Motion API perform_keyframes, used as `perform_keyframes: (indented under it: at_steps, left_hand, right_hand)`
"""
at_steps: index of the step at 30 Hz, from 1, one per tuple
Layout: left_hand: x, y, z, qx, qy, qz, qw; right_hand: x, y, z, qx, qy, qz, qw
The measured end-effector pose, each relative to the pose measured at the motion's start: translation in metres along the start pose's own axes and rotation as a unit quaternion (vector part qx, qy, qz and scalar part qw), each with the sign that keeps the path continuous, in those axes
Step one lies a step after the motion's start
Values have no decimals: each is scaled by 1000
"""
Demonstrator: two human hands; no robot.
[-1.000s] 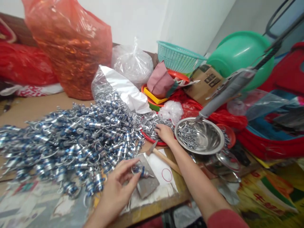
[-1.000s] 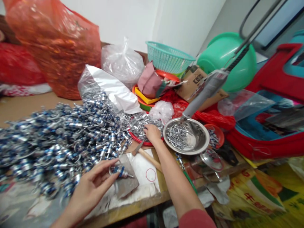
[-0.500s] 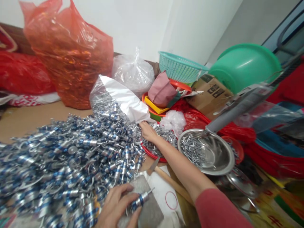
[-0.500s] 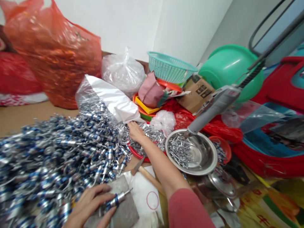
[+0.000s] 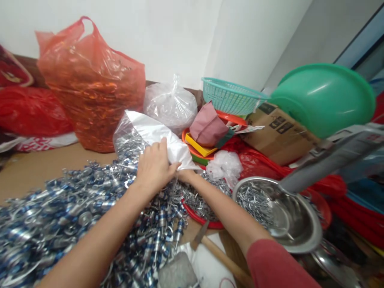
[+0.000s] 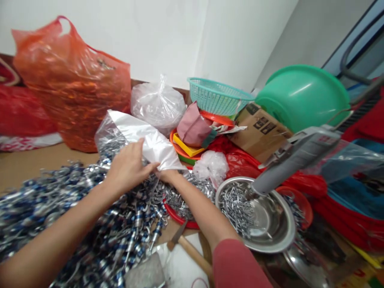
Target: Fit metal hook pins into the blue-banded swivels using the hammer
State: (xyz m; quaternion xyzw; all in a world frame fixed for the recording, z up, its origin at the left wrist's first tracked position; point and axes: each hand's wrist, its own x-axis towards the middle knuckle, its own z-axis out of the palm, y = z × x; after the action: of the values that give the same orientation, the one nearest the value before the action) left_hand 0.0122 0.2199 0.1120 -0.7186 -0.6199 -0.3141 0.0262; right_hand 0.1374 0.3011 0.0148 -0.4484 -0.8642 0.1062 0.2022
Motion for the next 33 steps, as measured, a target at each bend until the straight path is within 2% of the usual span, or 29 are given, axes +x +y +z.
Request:
perform_keyframes:
  at_steps: [3,6,12,14,19,23,26,28,30,32,33]
  left_hand:
    - [31,0,24,-11,-56,-5,998]
    - [37,-1,33,-38,-62,7,997]
    - [46,2,25,-59,10,-16,998]
    - [49,2,23,-65,26,-26,997]
    - [48,6,23,-87,25,-30,995]
    - [44,9,28,-89,27,-37,995]
    - [42,12,24,-85,24,-42,995]
    - [35,19,15,-83,27,-36,996]
    - [16,30,0,-82,44,-19,995]
    - [-20,40,-16,-92,63,8,994]
    - [-45,43,-24,-131,69,47,988]
  right_hand:
    - [-33,13,-12,-32,-38,-22,999]
    - [-41,15,-16,-49,-58,-39,996]
    - [5,-13,-5,-41,-80,-94,991]
    - [-1,-12,-11,-46,-82,-110,989]
    - [-43,11,-33,-81,-67,-105,989]
    - [-31,1,-24,-98,-29,-76,992]
    - [-20,-12,-13,-108,-33,-87,990]
    - [-27,-12,-13,-116,-39,-90,988]
    - [-43,-4,-17,-122,-39,-83,988]
    - [-63,9,-24,-122,-29,-68,990]
    - [-73,15,-27,-118,-22,-58,991]
